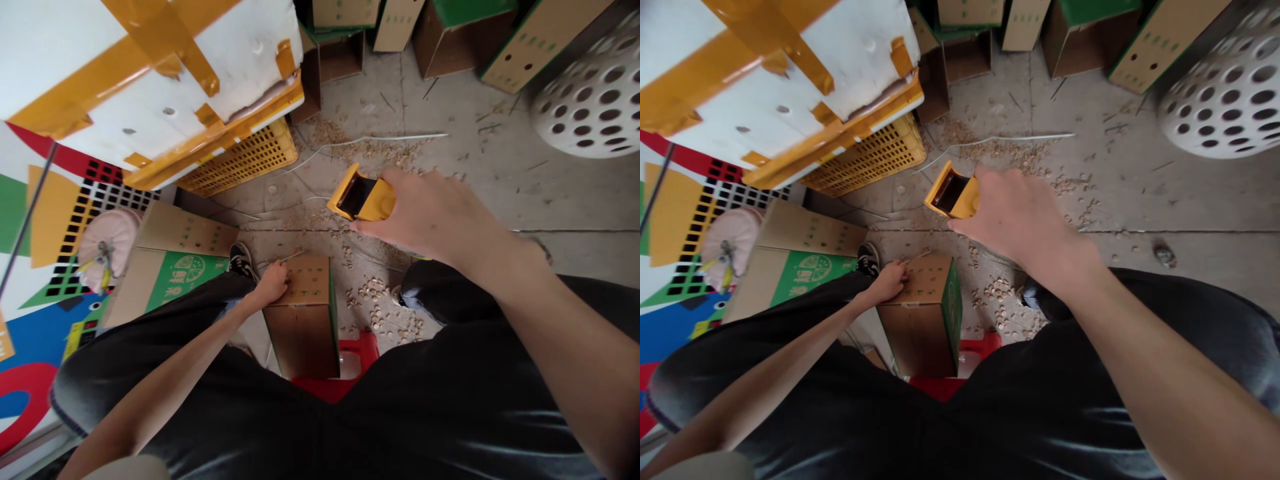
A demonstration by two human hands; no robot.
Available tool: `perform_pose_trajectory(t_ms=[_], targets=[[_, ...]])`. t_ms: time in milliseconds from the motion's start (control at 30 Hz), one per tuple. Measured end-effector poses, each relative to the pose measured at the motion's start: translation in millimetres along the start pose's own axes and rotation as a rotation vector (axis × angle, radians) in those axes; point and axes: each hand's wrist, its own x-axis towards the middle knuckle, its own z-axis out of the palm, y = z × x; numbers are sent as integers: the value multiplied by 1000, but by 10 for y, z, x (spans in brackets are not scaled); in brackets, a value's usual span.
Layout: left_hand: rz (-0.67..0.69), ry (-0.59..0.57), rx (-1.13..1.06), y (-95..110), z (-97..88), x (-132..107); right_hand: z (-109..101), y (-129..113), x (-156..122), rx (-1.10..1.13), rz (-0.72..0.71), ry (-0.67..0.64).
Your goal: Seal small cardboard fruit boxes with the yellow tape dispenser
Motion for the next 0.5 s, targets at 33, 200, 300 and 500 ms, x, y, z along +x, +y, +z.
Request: perform_pose_trajectory(t_ms=[33,200,300,500], targets=[[-9,6,0,9,2,-7,-1,-1,-1,1,2,-3],[-75,62,-16,58,9,-37,-7,-9,-6,-4,7,1],[-97,88,-42,79,23,-44,-4,-3,-5,-6,4,-1],[-143,150,-226,8,113,12,14,5,-8,-3,-6,4]])
